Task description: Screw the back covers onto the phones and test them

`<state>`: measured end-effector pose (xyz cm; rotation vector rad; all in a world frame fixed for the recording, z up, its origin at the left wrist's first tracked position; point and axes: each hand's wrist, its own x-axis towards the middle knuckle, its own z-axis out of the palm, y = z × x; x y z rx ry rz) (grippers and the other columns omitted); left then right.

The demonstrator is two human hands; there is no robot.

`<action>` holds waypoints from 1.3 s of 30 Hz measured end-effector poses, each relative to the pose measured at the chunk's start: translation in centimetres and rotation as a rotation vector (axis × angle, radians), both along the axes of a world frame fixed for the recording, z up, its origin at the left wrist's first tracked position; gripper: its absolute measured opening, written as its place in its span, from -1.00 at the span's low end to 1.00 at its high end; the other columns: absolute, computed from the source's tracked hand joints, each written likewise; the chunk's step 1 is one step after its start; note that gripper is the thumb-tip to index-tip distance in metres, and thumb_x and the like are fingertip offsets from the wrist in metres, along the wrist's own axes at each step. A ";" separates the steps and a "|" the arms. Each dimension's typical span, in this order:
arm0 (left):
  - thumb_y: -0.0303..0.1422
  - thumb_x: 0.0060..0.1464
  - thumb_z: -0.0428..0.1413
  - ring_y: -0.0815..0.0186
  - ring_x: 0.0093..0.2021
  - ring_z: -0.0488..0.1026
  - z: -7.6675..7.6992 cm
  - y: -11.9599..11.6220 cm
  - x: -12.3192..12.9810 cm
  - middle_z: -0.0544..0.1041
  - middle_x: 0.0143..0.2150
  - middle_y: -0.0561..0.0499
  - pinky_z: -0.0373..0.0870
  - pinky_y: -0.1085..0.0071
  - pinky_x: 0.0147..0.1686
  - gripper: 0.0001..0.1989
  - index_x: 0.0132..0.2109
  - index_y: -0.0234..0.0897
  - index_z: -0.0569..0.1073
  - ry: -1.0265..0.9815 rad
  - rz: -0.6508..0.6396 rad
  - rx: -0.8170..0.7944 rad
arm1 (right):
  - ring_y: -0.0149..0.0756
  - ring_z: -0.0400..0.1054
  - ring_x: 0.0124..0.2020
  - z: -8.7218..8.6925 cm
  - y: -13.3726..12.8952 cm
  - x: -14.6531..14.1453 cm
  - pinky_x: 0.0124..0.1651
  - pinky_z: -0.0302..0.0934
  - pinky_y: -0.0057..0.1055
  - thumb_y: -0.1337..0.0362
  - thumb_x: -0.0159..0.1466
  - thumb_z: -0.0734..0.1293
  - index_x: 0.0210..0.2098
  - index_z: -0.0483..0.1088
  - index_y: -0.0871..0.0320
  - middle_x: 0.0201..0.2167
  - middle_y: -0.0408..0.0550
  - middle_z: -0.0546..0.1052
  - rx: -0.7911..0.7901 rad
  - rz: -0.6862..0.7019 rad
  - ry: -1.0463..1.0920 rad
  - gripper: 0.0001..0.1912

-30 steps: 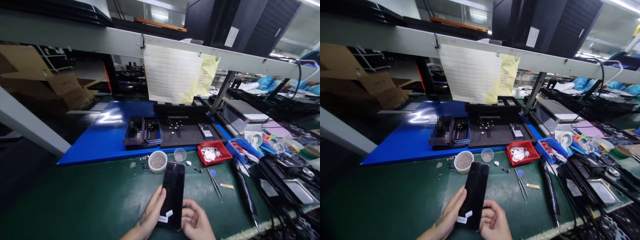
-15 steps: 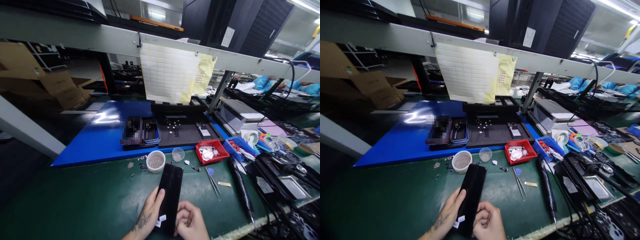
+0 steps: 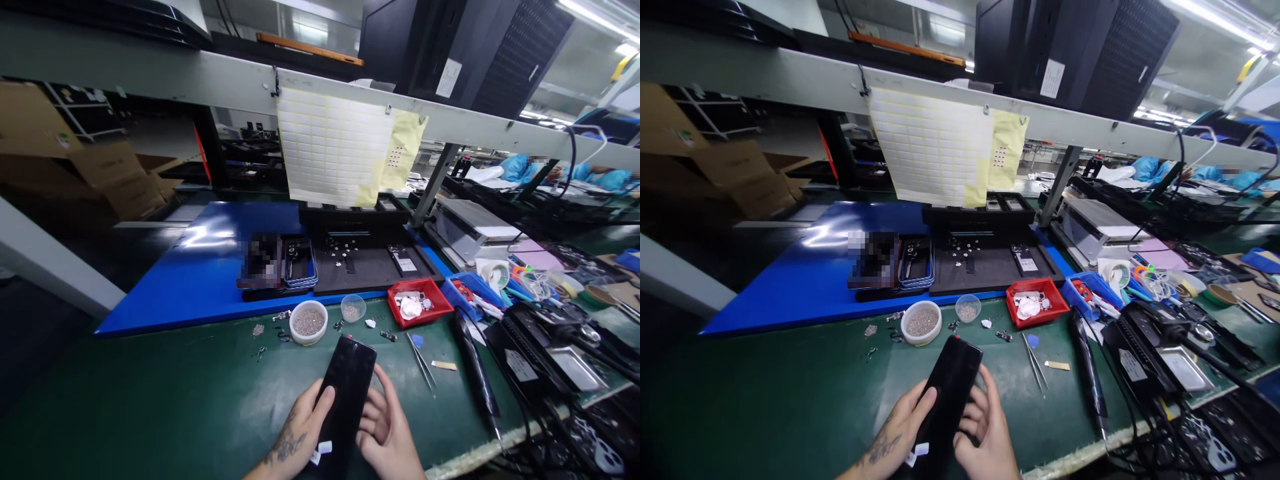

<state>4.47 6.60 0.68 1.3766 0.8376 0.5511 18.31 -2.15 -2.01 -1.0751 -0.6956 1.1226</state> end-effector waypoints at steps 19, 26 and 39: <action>-0.07 0.24 -0.10 0.17 -0.16 0.40 0.5 -0.1 -0.4 0.51 -0.26 0.01 0.29 0.39 -0.05 -0.59 -0.05 -0.24 0.47 0.161 -0.106 0.103 | -0.32 0.43 -0.32 2.4 0.6 3.2 -0.29 0.31 -0.43 0.42 0.04 0.42 0.06 0.16 0.00 -0.18 -0.04 0.50 -0.002 -0.042 -0.022 -0.37; -0.01 0.18 -0.06 0.11 -0.07 0.40 0.4 0.0 -0.7 0.53 -0.15 -0.04 0.31 0.34 -0.02 -0.54 -0.04 -0.26 0.48 0.190 -0.143 0.070 | -0.12 0.47 -0.18 2.8 0.3 4.8 -0.06 0.33 -0.23 0.28 0.04 0.48 -0.11 0.44 0.15 -0.22 0.10 0.58 -0.050 -0.125 -0.130 -0.60; -0.03 0.21 -0.07 0.12 0.01 0.36 0.3 0.4 -1.2 0.50 -0.04 0.00 0.23 0.35 0.03 -0.57 0.03 -0.17 0.44 0.262 -0.222 0.053 | -0.12 0.47 -0.31 2.6 0.0 6.9 -0.20 0.32 -0.27 0.13 0.04 0.49 -0.28 0.55 0.20 -0.38 0.06 0.61 -0.154 -0.103 -0.227 -0.69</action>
